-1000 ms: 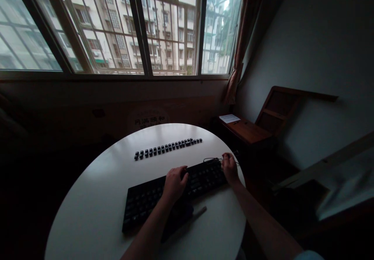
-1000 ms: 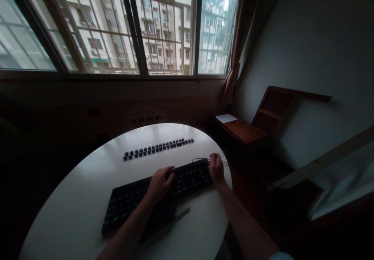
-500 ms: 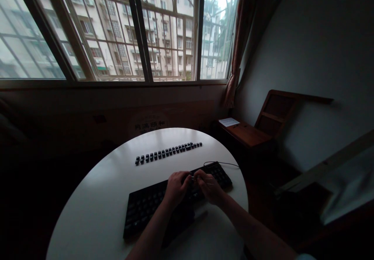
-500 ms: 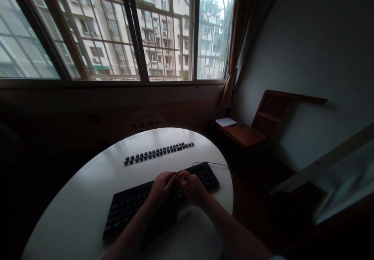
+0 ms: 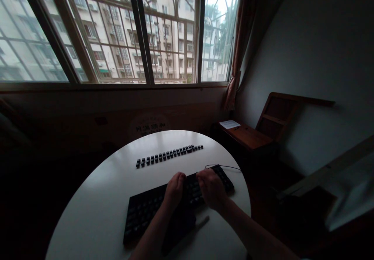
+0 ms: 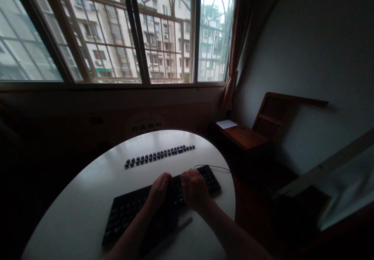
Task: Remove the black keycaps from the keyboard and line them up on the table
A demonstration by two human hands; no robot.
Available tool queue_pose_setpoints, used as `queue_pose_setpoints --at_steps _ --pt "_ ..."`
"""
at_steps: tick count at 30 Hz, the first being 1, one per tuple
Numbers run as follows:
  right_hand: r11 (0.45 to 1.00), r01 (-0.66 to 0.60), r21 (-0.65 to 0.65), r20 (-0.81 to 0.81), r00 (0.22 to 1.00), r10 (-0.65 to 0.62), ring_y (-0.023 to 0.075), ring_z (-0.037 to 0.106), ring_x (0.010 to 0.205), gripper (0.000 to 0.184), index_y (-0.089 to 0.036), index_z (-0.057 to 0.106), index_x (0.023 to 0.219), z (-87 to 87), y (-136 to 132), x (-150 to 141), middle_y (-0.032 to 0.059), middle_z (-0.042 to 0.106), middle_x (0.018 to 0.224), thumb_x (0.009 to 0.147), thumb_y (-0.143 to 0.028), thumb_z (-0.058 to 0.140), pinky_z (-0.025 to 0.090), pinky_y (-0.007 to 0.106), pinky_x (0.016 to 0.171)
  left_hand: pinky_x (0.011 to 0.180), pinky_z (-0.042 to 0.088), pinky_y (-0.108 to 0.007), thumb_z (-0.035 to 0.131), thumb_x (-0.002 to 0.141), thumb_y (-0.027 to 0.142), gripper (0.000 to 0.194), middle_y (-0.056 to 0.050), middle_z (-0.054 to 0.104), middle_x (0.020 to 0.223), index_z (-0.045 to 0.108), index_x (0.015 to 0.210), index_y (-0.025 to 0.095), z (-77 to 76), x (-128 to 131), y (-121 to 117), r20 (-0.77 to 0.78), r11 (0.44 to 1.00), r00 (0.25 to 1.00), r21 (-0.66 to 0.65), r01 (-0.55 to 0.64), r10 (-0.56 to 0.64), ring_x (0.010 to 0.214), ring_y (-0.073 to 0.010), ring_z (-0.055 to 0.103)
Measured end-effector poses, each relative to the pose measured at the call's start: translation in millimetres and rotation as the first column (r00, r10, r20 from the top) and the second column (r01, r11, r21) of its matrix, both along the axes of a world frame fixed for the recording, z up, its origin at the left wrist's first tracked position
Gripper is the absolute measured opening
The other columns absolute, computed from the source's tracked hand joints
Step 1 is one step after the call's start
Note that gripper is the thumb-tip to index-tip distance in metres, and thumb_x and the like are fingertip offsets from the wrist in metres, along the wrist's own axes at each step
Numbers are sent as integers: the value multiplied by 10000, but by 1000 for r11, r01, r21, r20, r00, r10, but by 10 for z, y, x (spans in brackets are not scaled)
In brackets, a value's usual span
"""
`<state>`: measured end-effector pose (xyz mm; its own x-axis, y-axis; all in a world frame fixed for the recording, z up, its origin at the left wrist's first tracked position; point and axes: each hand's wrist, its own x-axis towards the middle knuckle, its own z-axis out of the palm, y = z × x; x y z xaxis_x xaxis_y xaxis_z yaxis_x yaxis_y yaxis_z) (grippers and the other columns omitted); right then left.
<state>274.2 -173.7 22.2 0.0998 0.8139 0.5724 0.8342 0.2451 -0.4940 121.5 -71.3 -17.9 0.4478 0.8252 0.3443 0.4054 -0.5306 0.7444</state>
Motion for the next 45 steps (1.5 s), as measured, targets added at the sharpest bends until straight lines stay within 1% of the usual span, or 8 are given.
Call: queue_pose_setpoints --at_steps 3,6,11,22,29,33,39,45 --pt "998 -14 55 122 993 7 250 522 1070 236 -193 634 1017 52 85 64 109 602 1114 911 -148 429 398 410 968 714 474 -304 304 957 436 403 -38 660 773 594 788 214 -22 5 18 -52 999 997 23 49 -48 766 -209 623" --pt "991 -130 -24 155 979 133 205 581 980 387 -188 587 1197 41 191 96 95 629 1070 892 -57 389 457 329 883 726 478 -312 349 943 443 389 -47 679 785 625 801 209 -35 15 31 -91 998 994 28 62 -60 787 -220 635" --pt "962 -217 -164 204 947 249 148 623 724 249 -242 669 1108 -4 348 85 39 653 891 941 -204 488 449 224 659 827 485 -331 392 920 414 366 -75 729 907 682 910 192 -25 13 37 -3 995 995 -22 99 -99 880 -232 660" --pt "921 -319 -224 120 929 351 146 642 806 151 -215 709 998 -68 568 220 31 686 936 869 -222 632 455 223 727 795 501 -335 356 918 520 489 -82 739 879 705 874 181 57 11 -1 40 990 995 -105 91 -87 848 -252 670" --pt "948 -118 -297 -72 992 101 159 632 795 205 -163 693 1044 -22 1413 1262 63 700 964 880 -265 625 495 284 776 978 455 -394 340 932 469 495 -85 717 1118 695 1132 187 23 -15 -7 -11 997 1000 -79 18 -18 1081 -256 634" --pt "905 -13 -425 -73 997 -20 174 634 885 175 -118 664 991 -155 1904 1870 84 672 972 912 -264 608 513 343 841 972 465 -395 346 932 486 497 -78 710 1145 692 1152 204 10 -25 3 -34 998 999 -59 30 -32 1092 -256 632" --pt "757 -66 -651 -75 997 23 163 631 888 248 -130 613 1095 -525 2315 2156 63 631 1057 950 -325 566 554 334 775 967 470 -416 337 938 500 506 -80 718 1120 682 1171 212 10 -33 -26 -71 999 997 -54 7 -10 1084 -263 634" --pt "680 -114 -724 -87 993 74 164 631 897 258 -130 604 1118 -632 2549 2302 68 628 1070 948 -320 570 552 343 784 973 457 -420 340 945 493 484 -68 702 1162 675 1175 231 -3 -33 -36 -86 998 996 -58 10 -15 1106 -257 617"
